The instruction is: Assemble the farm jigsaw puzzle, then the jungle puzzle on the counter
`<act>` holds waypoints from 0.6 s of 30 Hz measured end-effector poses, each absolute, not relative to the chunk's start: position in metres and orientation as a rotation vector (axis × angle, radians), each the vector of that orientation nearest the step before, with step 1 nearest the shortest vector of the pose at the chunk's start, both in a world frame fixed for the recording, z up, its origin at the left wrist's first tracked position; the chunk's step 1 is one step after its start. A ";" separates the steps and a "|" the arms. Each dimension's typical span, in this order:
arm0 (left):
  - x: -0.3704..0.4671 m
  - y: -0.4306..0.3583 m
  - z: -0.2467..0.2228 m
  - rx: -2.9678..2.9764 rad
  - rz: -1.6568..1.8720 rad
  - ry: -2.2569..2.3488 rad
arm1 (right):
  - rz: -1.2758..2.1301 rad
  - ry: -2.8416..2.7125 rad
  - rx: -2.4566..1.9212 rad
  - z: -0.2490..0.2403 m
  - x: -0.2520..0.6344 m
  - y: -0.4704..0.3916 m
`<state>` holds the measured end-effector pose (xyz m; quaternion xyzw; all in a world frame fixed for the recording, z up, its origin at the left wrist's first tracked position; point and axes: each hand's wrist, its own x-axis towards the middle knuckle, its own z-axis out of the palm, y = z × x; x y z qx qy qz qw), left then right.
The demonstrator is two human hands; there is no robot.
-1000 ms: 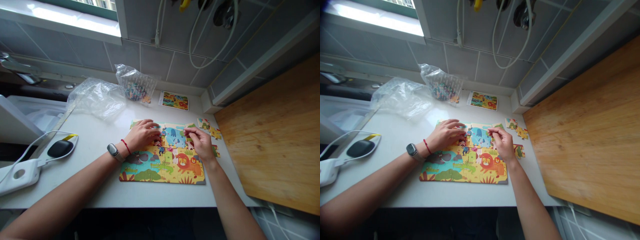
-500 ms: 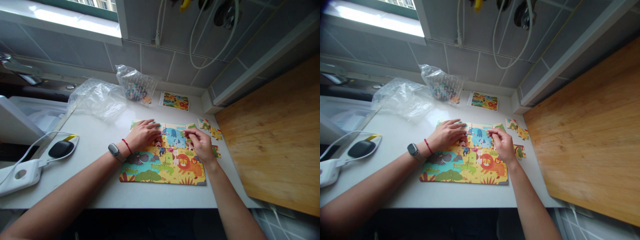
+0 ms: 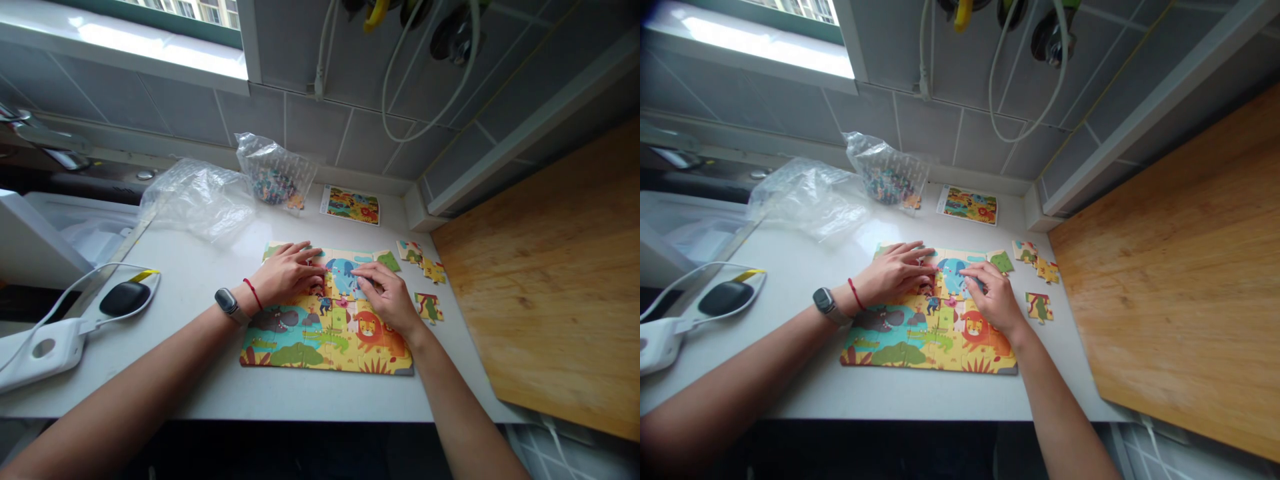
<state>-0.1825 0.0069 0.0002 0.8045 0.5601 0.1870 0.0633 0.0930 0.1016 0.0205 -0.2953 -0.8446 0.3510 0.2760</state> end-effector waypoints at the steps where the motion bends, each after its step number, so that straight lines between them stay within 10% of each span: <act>1: -0.181 0.007 0.001 2.424 0.576 1.698 | 0.944 -2.268 -0.797 0.021 0.093 0.102; 18: -0.204 0.009 0.008 1.834 1.512 1.967 | 0.502 -1.886 -1.080 0.033 0.129 0.137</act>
